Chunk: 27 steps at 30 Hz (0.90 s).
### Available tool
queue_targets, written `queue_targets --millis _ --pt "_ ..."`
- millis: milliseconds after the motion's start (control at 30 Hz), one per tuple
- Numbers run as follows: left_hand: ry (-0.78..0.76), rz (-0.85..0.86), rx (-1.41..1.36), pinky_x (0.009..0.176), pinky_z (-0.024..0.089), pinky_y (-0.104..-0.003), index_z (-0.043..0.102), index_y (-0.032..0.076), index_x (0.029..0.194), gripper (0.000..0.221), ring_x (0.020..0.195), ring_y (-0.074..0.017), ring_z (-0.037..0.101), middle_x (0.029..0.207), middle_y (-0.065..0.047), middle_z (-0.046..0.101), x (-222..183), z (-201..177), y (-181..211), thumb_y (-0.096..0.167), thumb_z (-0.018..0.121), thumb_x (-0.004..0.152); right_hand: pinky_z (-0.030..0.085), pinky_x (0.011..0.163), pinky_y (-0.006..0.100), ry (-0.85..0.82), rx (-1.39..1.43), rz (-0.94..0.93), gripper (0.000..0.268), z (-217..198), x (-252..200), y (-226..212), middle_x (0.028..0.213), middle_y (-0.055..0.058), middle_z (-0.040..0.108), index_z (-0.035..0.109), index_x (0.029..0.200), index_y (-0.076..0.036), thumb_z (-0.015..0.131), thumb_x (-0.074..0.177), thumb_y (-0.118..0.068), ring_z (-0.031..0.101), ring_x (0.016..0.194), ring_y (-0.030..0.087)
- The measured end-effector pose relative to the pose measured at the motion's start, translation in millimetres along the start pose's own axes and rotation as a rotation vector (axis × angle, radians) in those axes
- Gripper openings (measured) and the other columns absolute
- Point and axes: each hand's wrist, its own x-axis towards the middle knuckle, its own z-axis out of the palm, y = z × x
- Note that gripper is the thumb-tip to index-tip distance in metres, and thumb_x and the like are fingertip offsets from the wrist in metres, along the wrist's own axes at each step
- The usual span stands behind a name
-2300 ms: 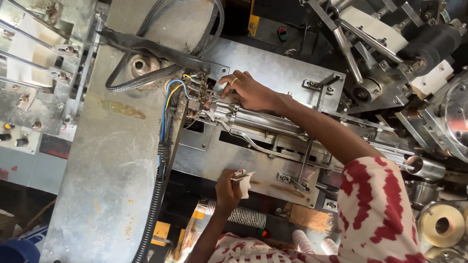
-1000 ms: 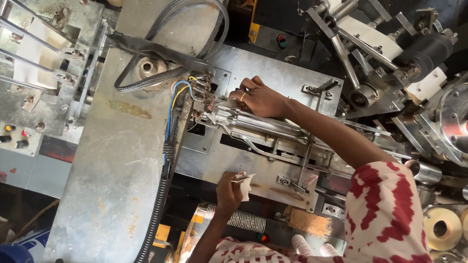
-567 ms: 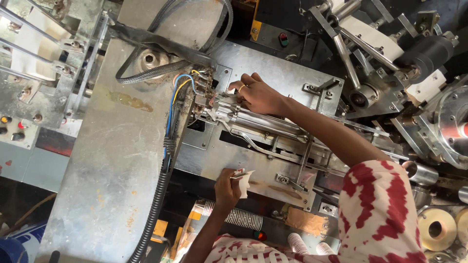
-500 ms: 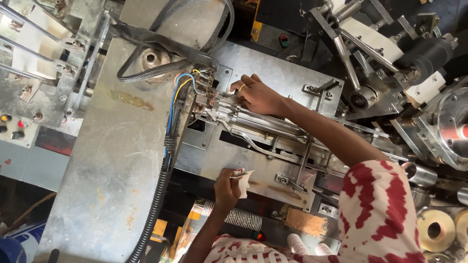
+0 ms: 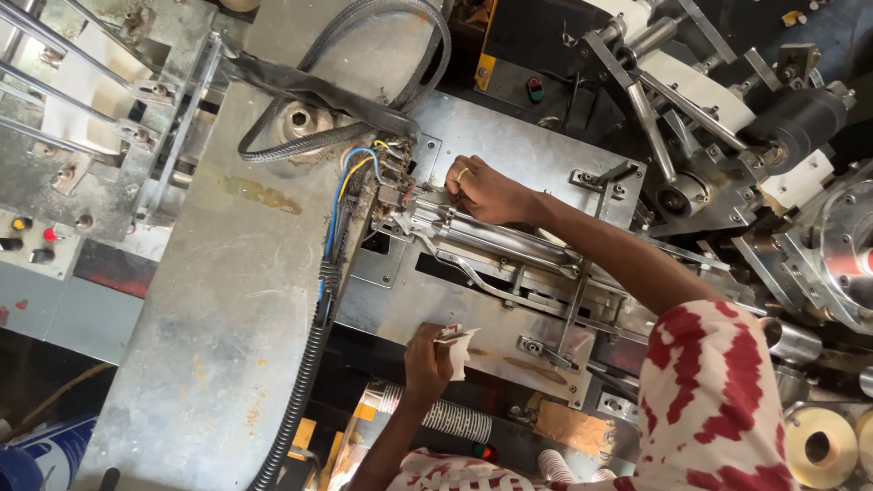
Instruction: Operating and monitoring an automated paper cup manufacturing machine, including handling paper blanks and finished cups.
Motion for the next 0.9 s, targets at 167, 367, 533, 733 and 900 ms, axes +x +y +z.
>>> queue_targets --millis 167,367,533,733,900 --pt "0.013 0.010 0.002 0.071 0.056 -0.041 0.059 0.003 0.108 0.010 0.083 -0.0349 0.069 0.097 -0.015 0.067 1.7 3.7 -1.5 0.011 0.058 0.103 0.046 0.084 0.045 0.009 0.053 0.064 0.028 -15.1 3.9 -15.1 0.096 0.009 0.054 0.042 0.097 -0.010 0.069 0.093 -0.001 0.056 0.100 0.028" --pt "0.036 0.012 0.032 0.071 0.056 -0.042 0.060 0.002 0.108 0.010 0.084 -0.0360 0.068 0.097 -0.015 0.067 -0.6 4.4 -2.0 0.010 0.058 0.101 0.048 0.081 0.043 -0.020 0.146 0.091 0.026 -9.9 1.5 -9.7 0.100 0.009 0.052 0.042 0.101 -0.010 0.064 0.093 0.000 0.056 0.102 0.026" --pt "0.030 -0.050 0.006 0.072 0.056 -0.041 0.062 0.003 0.107 0.010 0.083 -0.0342 0.070 0.096 -0.014 0.067 2.6 5.1 3.9 0.008 0.057 0.099 0.047 0.080 0.044 -0.040 0.189 0.164 0.025 -11.0 1.4 -7.7 0.101 0.009 0.050 0.043 0.096 -0.010 0.065 0.095 0.000 0.055 0.097 0.025" --pt "0.014 -0.070 0.039 0.071 0.055 -0.041 0.062 0.004 0.106 0.009 0.082 -0.0354 0.068 0.094 -0.014 0.066 -3.1 4.7 -2.6 0.009 0.061 0.099 0.059 0.098 0.040 -0.019 0.375 0.144 0.020 -32.4 13.8 11.1 0.108 0.012 0.070 0.053 0.114 -0.008 0.066 0.101 -0.015 0.073 0.106 0.024" --pt "0.028 0.017 0.036 0.070 0.055 -0.042 0.058 0.002 0.110 0.012 0.082 -0.0358 0.068 0.096 -0.015 0.066 -4.2 7.0 -7.0 0.011 0.058 0.102 0.056 0.095 0.046 -0.151 0.223 0.385 0.033 -47.1 36.0 16.8 0.104 0.006 0.080 0.062 0.120 -0.009 0.070 0.094 -0.027 0.077 0.099 0.020"
